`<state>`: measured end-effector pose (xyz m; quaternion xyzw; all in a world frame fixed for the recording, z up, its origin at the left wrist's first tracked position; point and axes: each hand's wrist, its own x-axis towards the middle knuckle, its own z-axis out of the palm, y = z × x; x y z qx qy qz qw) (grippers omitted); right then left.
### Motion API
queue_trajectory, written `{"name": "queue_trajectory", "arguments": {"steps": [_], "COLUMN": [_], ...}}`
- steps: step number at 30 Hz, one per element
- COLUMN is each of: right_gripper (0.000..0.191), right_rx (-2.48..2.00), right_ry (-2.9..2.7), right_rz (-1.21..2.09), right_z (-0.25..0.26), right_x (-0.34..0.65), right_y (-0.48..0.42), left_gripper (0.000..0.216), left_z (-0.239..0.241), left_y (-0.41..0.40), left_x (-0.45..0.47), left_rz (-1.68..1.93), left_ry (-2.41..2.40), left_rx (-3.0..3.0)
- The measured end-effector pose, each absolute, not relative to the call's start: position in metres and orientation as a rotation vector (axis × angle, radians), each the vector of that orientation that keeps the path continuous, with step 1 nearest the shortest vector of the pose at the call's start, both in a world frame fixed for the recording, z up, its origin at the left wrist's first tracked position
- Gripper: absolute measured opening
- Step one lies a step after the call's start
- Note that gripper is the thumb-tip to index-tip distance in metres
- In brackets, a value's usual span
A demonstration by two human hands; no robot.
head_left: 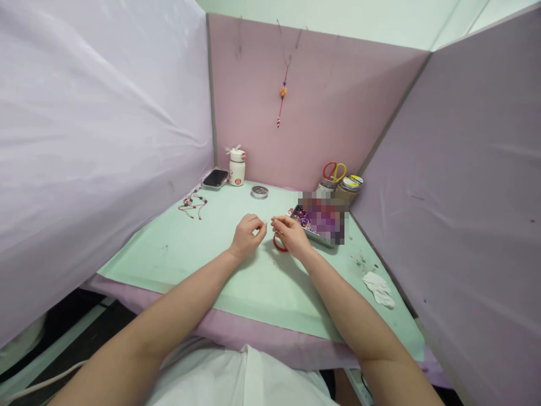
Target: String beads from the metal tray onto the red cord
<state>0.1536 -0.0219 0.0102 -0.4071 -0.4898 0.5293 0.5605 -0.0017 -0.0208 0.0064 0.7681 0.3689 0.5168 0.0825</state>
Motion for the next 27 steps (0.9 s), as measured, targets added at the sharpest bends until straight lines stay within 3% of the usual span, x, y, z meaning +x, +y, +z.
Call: {"name": "queue_trajectory", "arguments": {"steps": [9, 18, 27], "right_gripper": [0.023, 0.028, 0.027], "right_rx": [-0.838, -0.738, -0.752], "right_ry": [-1.007, -0.96, -0.942], "right_rz": [1.274, 1.29, 1.304], "right_z": [0.0167, 0.0138, 0.0206], "right_x": [0.1453, 0.1454, 0.145], "right_y": [-0.0301, -0.0278, -0.0316], "left_gripper": [0.025, 0.03, 0.029], "left_z": [0.0024, 0.0063, 0.0041], "left_y": [-0.0224, -0.0226, -0.0226], "left_x": [0.0045, 0.0079, 0.008], "left_rz": [1.426, 1.119, 1.265], "left_ry": [1.022, 0.948, 0.902], "left_rx": [2.319, 1.899, 2.05]}}
